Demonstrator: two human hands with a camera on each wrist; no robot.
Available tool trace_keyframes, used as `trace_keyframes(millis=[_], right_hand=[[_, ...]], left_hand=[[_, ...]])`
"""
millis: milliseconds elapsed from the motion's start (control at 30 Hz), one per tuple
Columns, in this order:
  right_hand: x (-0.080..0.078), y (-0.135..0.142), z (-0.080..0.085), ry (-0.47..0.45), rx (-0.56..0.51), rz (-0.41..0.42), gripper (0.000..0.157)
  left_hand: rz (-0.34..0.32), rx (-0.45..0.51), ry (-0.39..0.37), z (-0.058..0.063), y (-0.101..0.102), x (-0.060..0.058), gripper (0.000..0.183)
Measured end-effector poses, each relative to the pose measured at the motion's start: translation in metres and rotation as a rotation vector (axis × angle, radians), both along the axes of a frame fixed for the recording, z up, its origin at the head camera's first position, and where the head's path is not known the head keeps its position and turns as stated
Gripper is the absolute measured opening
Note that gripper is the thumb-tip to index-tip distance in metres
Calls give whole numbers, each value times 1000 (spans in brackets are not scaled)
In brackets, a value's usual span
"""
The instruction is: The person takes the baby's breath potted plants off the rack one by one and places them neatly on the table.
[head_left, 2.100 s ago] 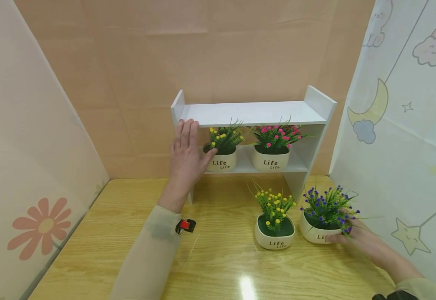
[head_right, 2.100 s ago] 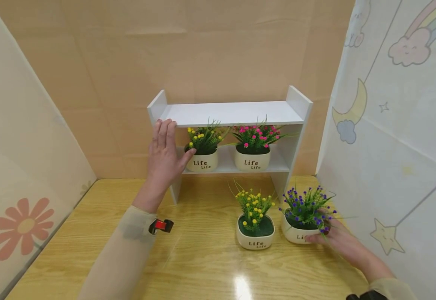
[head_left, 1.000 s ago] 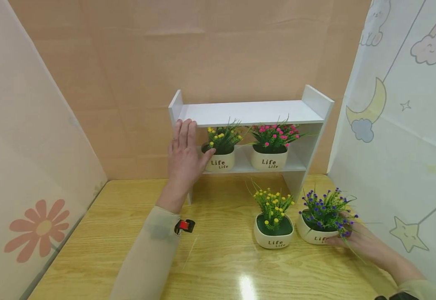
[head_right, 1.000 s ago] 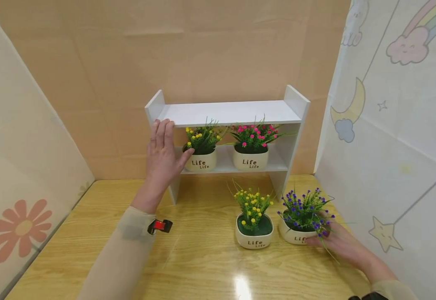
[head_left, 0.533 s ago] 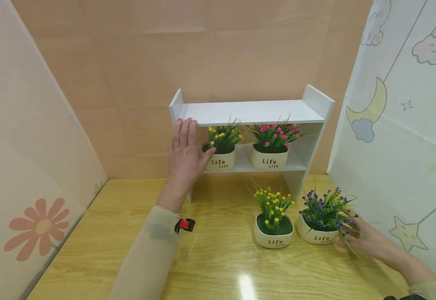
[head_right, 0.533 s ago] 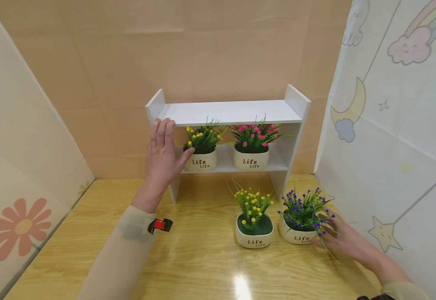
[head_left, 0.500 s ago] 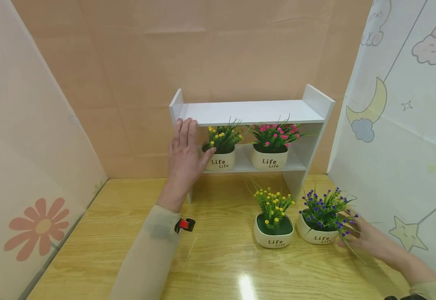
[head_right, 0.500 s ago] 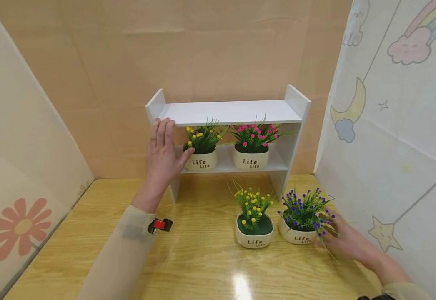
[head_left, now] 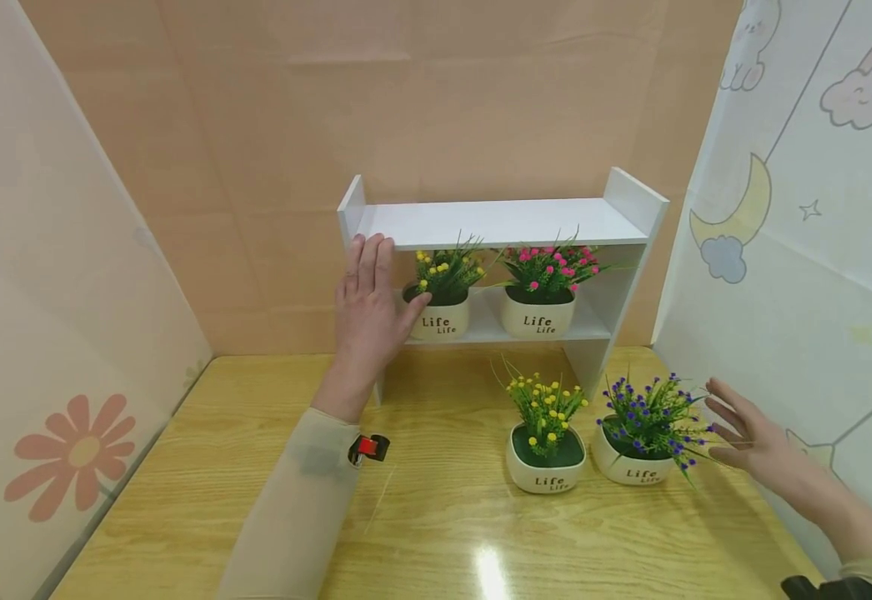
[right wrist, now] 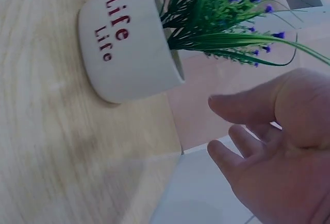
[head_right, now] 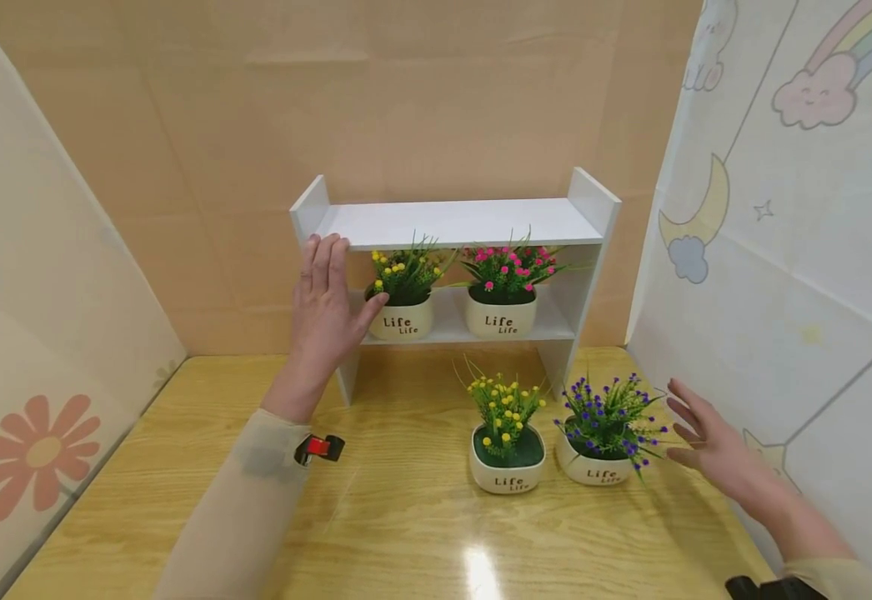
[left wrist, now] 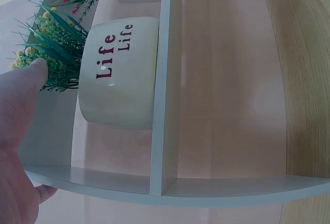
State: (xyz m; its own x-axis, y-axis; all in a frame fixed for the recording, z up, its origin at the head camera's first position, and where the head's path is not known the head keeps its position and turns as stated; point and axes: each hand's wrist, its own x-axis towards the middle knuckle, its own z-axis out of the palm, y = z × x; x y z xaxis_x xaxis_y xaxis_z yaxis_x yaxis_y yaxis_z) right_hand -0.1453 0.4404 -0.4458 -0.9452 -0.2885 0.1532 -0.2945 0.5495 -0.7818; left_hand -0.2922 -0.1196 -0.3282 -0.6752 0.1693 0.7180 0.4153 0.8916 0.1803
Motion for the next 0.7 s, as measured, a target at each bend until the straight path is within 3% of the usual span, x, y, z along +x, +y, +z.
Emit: trace_keyframes(millis=[133, 267, 467, 700], right_hand=[[-1, -1, 12, -20, 10, -106, 97], [-1, -7, 27, 57, 30, -170, 89], [-3, -24, 57, 184, 88, -223, 80], [-3, -41, 88, 232, 72, -253, 72]], left_hand=[[-7, 1, 3, 1, 1, 0, 103], [-10, -2, -2, 1, 1, 0, 103], [-11, 4, -4, 1, 1, 1, 103], [-9, 5, 4, 1, 0, 1, 103]])
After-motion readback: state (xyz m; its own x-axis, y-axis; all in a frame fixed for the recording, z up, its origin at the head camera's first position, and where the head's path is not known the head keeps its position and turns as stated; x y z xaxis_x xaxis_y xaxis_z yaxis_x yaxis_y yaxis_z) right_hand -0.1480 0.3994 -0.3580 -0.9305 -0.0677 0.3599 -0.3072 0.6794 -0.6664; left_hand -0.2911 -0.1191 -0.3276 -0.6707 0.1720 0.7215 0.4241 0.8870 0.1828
